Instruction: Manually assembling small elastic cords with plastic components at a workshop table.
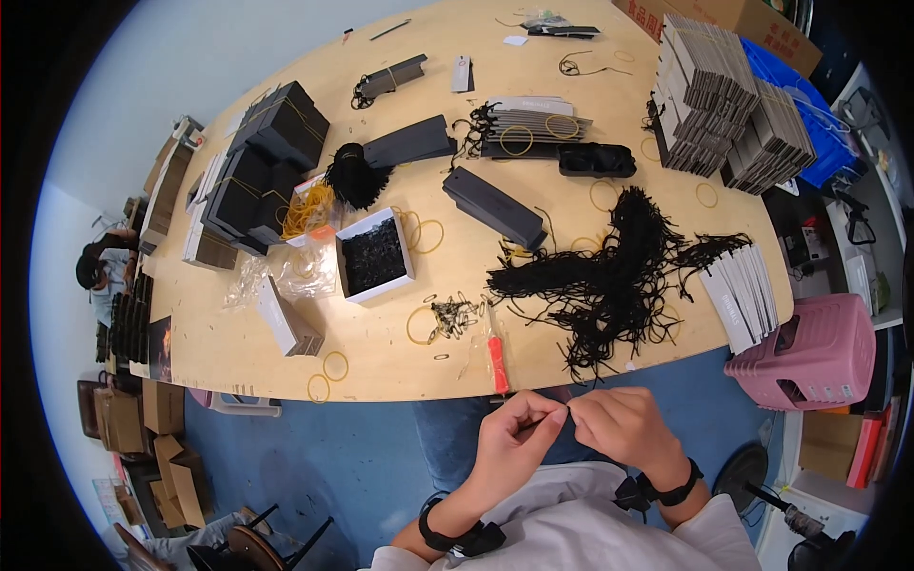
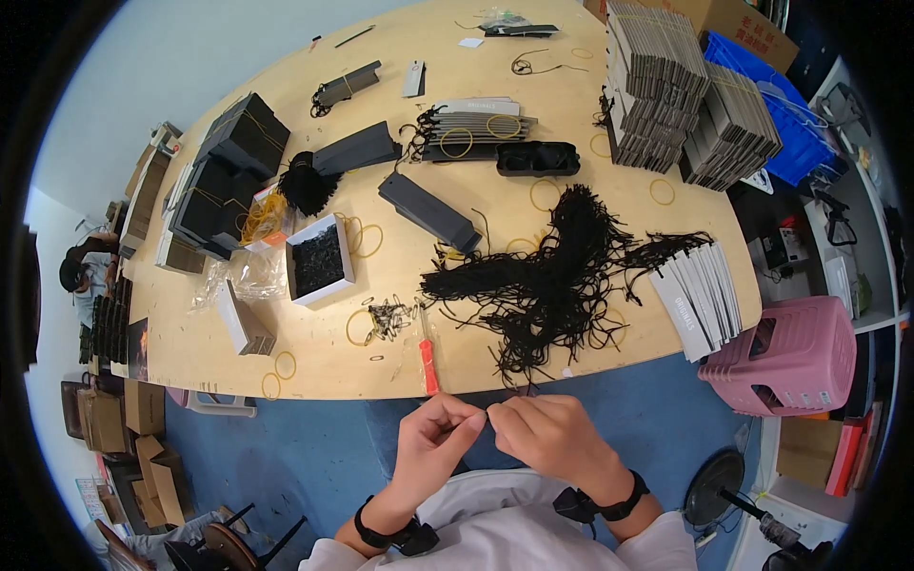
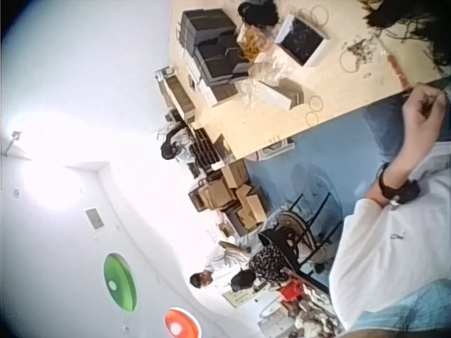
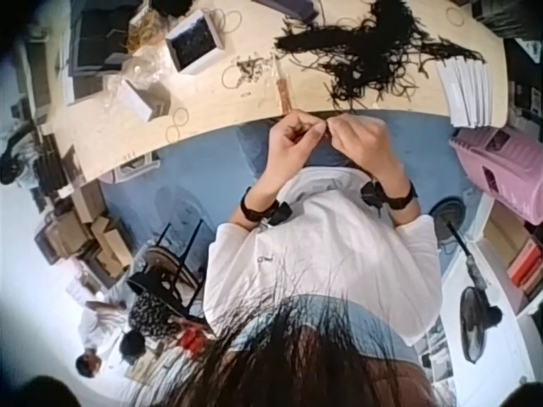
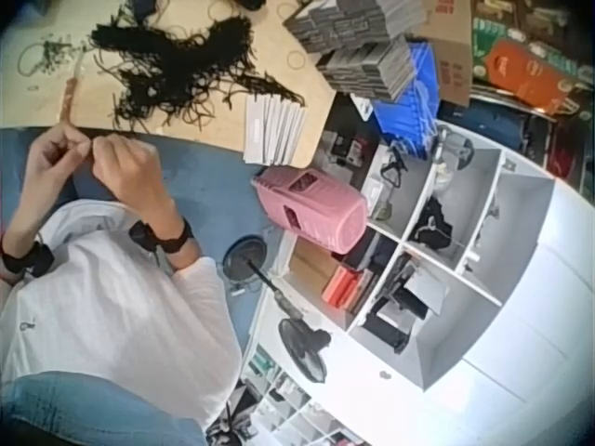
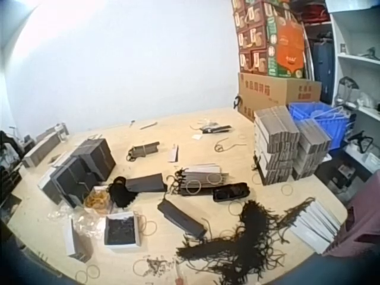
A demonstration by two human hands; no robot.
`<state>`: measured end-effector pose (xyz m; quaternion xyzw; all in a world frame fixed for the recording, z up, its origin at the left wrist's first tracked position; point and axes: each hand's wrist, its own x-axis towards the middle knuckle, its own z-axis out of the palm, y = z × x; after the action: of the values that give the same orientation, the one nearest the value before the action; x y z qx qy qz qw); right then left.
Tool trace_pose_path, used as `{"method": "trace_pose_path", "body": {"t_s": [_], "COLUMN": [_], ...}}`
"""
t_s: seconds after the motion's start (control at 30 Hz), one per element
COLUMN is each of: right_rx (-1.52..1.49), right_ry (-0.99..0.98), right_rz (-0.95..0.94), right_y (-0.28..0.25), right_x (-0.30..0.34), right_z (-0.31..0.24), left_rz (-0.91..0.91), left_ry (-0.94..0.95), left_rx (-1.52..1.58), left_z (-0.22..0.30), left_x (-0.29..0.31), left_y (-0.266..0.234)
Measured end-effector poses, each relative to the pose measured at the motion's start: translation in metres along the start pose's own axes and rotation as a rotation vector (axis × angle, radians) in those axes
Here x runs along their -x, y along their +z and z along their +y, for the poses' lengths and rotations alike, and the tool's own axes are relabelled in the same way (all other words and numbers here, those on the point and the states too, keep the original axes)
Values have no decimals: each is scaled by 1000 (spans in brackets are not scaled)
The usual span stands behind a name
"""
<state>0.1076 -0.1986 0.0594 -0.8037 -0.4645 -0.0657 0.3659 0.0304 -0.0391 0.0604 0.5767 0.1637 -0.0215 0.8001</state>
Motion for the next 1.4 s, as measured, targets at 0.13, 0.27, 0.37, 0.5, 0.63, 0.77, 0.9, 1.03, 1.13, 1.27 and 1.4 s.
{"method": "trace_pose_path", "body": {"t_s": [0.13,0.27,0.37,0.5,0.63,0.77,0.9,1.03,1.13,1.27,1.4], "right_rx": [51,4,6,-52,-128,-161,-270,-416,-488,-437,-233], "right_ry": [-41,-65,-62,-60,-51,-50,-14,19,51,157,34], "right_rz": [-105,-101,-99,-122,-162,-170,-204,-219,-199,-187,-88], "right_y": [-3,-3,-2,-4,-4,-3,-2,-3,5,-2,6], "right_x": [2,0,1,0,2,4,6,4,10,-1,7], "right_z": [2,3,3,3,3,3,5,5,9,-1,4], "left_rz": [-59,-79,-92,-111,-147,-197,-219,-243,-246,-228,-228], "left_ry": [-33,-42,7,-15,-61,-107,-176,-218,-222,-171,-161], "left_rx": [-174,-300,-391,-381,-319,-231,-191,-185,-168,-166,-191], "left_z": [-1,2,6,6,4,3,15,13,13,10,5], "left_x": [0,2,4,3,3,4,1,0,1,3,2], "left_y": [-9,-14,-13,-17,-20,-23,-23,-27,-29,-26,-18]}}
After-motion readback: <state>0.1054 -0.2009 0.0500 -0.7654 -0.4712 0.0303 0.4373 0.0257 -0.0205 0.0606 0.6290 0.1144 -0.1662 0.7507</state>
